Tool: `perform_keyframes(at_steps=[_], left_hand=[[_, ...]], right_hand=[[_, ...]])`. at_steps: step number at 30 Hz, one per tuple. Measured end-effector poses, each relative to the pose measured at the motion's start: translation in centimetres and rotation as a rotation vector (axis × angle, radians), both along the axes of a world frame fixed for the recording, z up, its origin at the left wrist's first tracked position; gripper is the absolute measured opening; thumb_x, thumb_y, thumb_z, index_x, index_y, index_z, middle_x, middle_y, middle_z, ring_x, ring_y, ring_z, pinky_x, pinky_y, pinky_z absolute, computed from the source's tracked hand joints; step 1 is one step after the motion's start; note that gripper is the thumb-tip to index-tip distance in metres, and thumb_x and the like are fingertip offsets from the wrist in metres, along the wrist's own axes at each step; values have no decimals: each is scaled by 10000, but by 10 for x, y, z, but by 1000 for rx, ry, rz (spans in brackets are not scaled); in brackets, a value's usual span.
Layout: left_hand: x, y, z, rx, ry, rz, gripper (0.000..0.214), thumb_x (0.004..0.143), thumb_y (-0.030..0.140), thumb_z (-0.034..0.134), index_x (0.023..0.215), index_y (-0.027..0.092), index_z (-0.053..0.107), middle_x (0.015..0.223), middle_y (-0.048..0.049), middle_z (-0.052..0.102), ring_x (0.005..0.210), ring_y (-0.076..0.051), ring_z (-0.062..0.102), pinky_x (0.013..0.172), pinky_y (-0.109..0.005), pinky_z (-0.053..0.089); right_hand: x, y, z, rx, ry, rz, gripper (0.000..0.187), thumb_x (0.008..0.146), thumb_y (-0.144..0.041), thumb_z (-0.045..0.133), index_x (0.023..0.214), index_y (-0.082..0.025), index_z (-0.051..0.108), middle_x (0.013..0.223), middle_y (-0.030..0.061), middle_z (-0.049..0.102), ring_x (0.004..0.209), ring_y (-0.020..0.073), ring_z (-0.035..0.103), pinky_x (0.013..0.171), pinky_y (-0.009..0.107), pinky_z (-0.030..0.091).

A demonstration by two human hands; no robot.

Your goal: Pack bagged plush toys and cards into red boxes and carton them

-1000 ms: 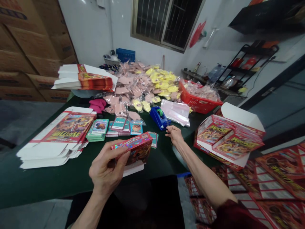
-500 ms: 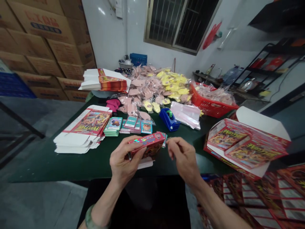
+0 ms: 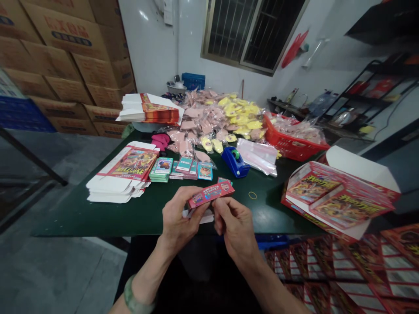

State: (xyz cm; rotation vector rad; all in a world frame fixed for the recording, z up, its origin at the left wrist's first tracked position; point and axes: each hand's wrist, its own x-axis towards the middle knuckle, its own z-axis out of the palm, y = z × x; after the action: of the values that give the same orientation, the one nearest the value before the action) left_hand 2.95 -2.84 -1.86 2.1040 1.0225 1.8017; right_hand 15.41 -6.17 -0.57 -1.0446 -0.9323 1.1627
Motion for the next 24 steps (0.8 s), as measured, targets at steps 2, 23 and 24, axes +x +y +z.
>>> perform_keyframes(at_steps=[2, 23, 24], left_hand=[[-1, -1, 1, 0, 17, 2, 273, 752, 122, 667, 995, 185, 558, 890, -16, 646, 796, -112, 624, 701, -206, 501], [-14, 2, 18, 24, 545, -103, 485, 881, 135, 457, 1324, 327, 417, 842, -7, 453, 671, -98, 497, 549, -201, 444], [-14, 2, 20, 12, 546, -111, 476, 886, 146, 455, 1330, 312, 412, 840, -7, 448, 671, -99, 492, 552, -203, 444]], right_hand=[[-1, 0, 2, -24, 37, 3, 294, 769, -405, 651, 621, -166, 565, 467, -71, 426, 367, 33, 325, 350, 182, 233], [6, 0, 15, -108, -52, 20, 350, 717, -417, 668, 531, -174, 498, 421, -80, 397, 331, 28, 300, 321, 176, 205], [6, 0, 15, -109, -55, 20, 354, 720, -421, 665, 532, -173, 496, 428, -79, 399, 335, 28, 302, 322, 175, 210]])
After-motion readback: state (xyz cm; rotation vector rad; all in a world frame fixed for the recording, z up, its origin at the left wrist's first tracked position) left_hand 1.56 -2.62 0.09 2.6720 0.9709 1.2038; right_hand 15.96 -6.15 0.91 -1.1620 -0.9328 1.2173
